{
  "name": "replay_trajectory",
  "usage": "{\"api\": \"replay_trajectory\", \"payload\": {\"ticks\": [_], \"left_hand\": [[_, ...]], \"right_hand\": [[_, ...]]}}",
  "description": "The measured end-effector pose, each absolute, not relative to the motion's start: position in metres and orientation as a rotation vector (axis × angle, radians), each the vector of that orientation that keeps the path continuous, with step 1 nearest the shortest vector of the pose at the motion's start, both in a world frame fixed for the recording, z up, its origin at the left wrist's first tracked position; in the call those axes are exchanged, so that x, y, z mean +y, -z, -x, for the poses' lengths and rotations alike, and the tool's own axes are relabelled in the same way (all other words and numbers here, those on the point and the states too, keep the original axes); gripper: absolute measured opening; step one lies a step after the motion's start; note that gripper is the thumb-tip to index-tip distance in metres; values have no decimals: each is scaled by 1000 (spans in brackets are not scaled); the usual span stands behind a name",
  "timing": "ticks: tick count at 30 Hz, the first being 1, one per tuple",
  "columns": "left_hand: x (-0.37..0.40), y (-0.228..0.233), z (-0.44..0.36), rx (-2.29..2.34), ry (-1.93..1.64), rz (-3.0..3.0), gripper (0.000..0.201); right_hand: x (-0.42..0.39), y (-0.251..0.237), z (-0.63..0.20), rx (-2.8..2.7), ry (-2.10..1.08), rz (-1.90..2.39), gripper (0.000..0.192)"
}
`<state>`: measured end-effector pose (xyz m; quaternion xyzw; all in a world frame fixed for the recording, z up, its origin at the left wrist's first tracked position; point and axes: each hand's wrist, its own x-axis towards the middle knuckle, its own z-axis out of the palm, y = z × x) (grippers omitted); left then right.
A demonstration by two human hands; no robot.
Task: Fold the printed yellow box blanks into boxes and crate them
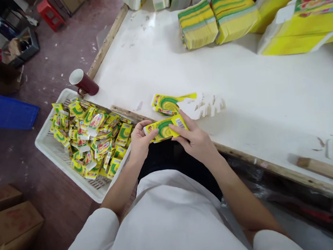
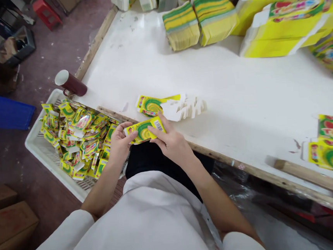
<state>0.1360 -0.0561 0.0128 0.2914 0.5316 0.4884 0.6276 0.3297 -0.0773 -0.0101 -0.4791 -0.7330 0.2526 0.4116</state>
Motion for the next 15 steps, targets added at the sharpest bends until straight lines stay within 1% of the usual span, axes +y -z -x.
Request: {"api": "replay_trajectory", "payload": {"ticks": [4, 10, 15], "left_hand": [[-55, -11, -136, 1231, -1159, -656, 62], [-56, -10, -137, 1218, -1160, -615, 65], [-59, -11, -137, 1229, -1173, -615, 65]], "right_hand": [[-77, 10, -333, -1878, -661, 1213, 26], [-80, 5, -338, -1955, -663, 1152, 29], [-81, 3, -331, -1924, -602, 1210, 25]]}}
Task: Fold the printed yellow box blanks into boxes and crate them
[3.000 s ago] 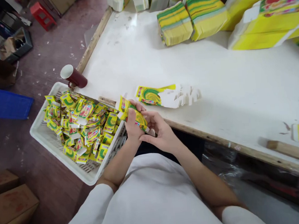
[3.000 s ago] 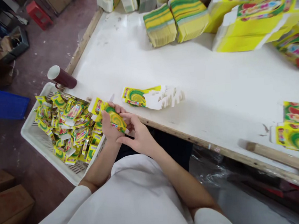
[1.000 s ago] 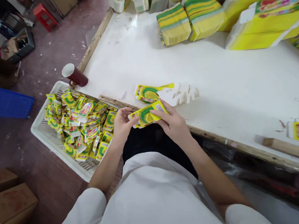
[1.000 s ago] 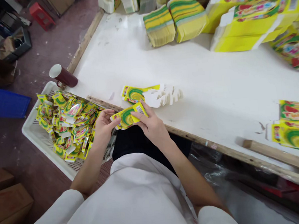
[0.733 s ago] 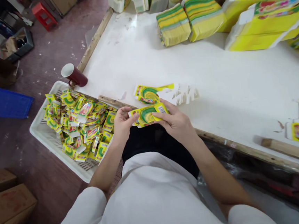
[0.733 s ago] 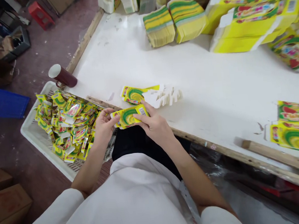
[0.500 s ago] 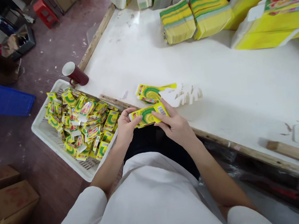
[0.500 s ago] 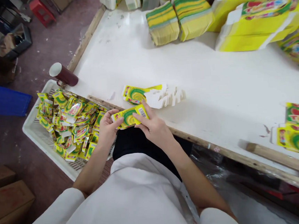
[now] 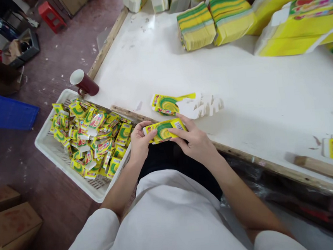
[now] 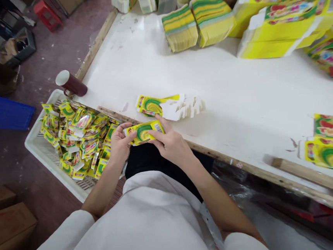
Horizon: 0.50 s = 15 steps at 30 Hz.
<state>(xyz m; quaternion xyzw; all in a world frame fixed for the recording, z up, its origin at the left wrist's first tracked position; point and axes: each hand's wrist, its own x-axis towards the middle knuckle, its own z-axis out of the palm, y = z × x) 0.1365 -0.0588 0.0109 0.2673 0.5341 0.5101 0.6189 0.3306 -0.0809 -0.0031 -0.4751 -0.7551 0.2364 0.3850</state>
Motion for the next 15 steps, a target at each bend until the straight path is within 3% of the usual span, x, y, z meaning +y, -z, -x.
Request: {"api": "replay_trajectory", "payload": {"ticks": [15], "left_hand": [[-56, -11, -135, 1216, -1160, -709, 62]], "right_hand": [[-78, 11, -335, -1914, -574, 1137, 22]]}}
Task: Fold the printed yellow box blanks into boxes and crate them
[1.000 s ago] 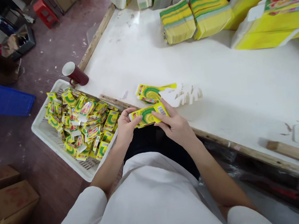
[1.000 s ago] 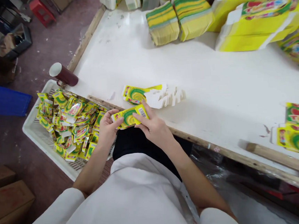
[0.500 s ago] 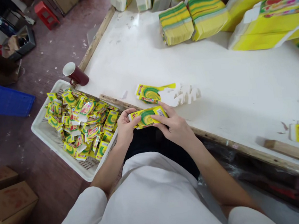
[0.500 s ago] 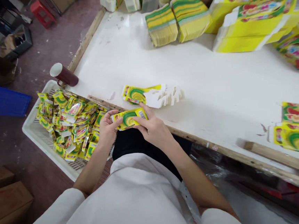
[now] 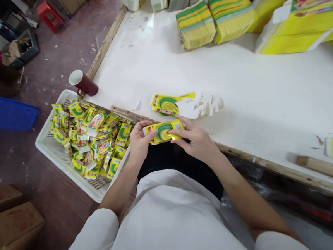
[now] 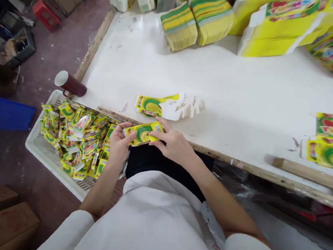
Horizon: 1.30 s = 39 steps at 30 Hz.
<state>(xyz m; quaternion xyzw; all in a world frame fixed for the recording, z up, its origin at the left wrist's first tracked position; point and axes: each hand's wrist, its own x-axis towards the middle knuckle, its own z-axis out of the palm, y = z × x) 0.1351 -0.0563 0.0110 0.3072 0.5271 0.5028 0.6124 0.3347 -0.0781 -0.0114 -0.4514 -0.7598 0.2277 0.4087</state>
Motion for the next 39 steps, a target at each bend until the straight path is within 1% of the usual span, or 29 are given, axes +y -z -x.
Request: {"api": "replay_trajectory", "payload": {"ticks": [3, 5, 8, 10, 12, 14, 15, 16, 18, 19, 20, 21, 22, 23, 24, 25, 27, 29, 31, 34, 37, 39], "left_hand": [[-54, -11, -132, 1223, -1145, -712, 60], [-53, -10, -130, 1213, -1124, -723, 57], [-55, -8, -133, 1192, -1085, -764, 55], [-58, -7, -134, 1212, -1089, -774, 54], [-58, -9, -125, 1246, -1061, -794, 55], [-53, -14, -99, 1332, -1076, -896, 52], [-49, -18, -79, 1416, -1127, -992, 49], [-43, -23, -54, 1538, -1249, -1113, 44], [-31, -34, 2, 1912, -1526, -1382, 37], [-25, -38, 29, 2130, -1563, -1469, 32], [-21, -42, 53, 2342, -1505, -1472, 30], [-18, -45, 71, 2513, -1443, -1414, 40], [-17, -45, 83, 2614, -1423, -1410, 51], [-18, -43, 88, 2660, -1416, -1431, 57], [-20, -39, 84, 2636, -1443, -1484, 60], [-23, -33, 74, 2551, -1483, -1562, 59], [-30, -18, 35, 2209, -1548, -1679, 54], [-35, -3, -17, 1826, -1540, -1609, 56], [-38, 6, -71, 1527, -1488, -1441, 61], [-41, 5, -138, 1094, -1482, -1066, 78], [-40, -10, -177, 914, -1404, -734, 72], [-37, -20, -185, 926, -1432, -636, 68]], "right_hand": [[-76, 9, -339, -1899, -684, 1101, 29], [-75, 9, -340, -1810, -765, 1091, 28], [-73, 11, -332, -1654, -805, 1135, 26], [-73, 14, -322, -1581, -838, 1156, 36], [-71, 16, -312, -1532, -922, 1144, 51], [-65, 18, -306, -1528, -984, 1113, 65], [-59, 19, -306, -1537, -967, 1116, 69], [-52, 19, -306, -1543, -908, 1156, 69], [-35, 21, -309, -1575, -695, 1351, 60], [-26, 23, -311, -1612, -588, 1490, 57], [-19, 25, -312, -1672, -519, 1620, 54], [-12, 27, -312, -1736, -480, 1719, 51], [-8, 29, -312, -1799, -463, 1780, 47], [-5, 31, -312, -1847, -456, 1803, 44], [-3, 34, -312, -1869, -443, 1801, 42], [-3, 36, -311, -1871, -422, 1787, 41], [-6, 39, -312, -1826, -385, 1750, 43], [-11, 39, -315, -1719, -437, 1684, 45], [-18, 33, -317, -1554, -591, 1573, 48], [-36, 17, -313, -1372, -902, 1314, 53], [-60, 4, -301, -1367, -1237, 977, 46], [-73, 0, -290, -1360, -1303, 911, 47]]}}
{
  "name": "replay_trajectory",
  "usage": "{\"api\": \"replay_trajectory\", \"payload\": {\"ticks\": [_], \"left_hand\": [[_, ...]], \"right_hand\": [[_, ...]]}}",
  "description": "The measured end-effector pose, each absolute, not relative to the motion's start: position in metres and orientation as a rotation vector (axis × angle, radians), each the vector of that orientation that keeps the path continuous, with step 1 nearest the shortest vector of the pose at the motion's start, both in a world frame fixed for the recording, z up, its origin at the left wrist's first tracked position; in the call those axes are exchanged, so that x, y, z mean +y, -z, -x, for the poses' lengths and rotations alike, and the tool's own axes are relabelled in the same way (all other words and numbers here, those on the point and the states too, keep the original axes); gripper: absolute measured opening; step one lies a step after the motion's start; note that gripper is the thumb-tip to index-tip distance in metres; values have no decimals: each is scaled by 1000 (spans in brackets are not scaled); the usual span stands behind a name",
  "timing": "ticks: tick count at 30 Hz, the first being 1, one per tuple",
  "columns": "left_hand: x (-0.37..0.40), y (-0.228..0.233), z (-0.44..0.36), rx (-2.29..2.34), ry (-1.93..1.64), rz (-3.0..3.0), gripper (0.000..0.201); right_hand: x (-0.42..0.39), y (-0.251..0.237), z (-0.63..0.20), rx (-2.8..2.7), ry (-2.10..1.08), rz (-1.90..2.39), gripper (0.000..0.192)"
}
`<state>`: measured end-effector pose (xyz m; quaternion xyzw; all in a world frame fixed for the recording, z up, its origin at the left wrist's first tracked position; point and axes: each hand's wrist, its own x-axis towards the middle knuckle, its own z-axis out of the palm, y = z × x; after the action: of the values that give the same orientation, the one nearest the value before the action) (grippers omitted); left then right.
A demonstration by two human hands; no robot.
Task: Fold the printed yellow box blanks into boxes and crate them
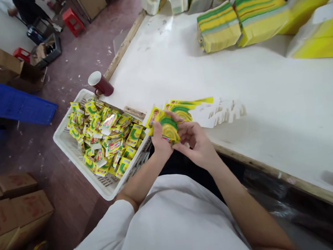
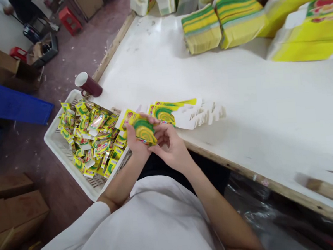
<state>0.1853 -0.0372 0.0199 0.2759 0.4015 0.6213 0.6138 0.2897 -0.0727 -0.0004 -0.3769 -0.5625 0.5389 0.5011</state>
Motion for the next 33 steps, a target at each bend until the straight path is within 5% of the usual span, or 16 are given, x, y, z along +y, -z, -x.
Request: {"api": "replay_trajectory", "payload": {"ticks": [3, 8, 15, 18, 21, 25, 29, 32, 33], "left_hand": [[-33, -25, -180, 1062, -1532, -625, 68], [-42, -15, -157, 1027, -1405, -829, 84], [-53, 8, -144, 1253, -1557, -941, 41], [-50, 4, -132, 1250, -1483, -994, 45], [-45, -16, -108, 1099, -1377, -1234, 75], [-42, -45, -88, 1137, -1004, -1828, 118], [-49, -45, -104, 1148, -624, -1972, 86], [-55, -35, -121, 1256, -690, -1984, 75], [-56, -32, -125, 1265, -711, -2001, 79]], "right_hand": [[-79, 1, -278, -1380, -1246, 991, 54], [-65, 2, -285, -1286, -1244, 1021, 34], [-66, 1, -296, -1211, -1215, 1085, 19], [-67, 2, -299, -1241, -1080, 1108, 18], [-66, -2, -310, -1431, -670, 1212, 11], [-69, -13, -321, -1820, -270, 1217, 26], [-75, -17, -319, -1879, -248, 1087, 25], [-76, -10, -313, -1523, -540, 1121, 72], [-76, -6, -310, -1400, -719, 1106, 75]]}}
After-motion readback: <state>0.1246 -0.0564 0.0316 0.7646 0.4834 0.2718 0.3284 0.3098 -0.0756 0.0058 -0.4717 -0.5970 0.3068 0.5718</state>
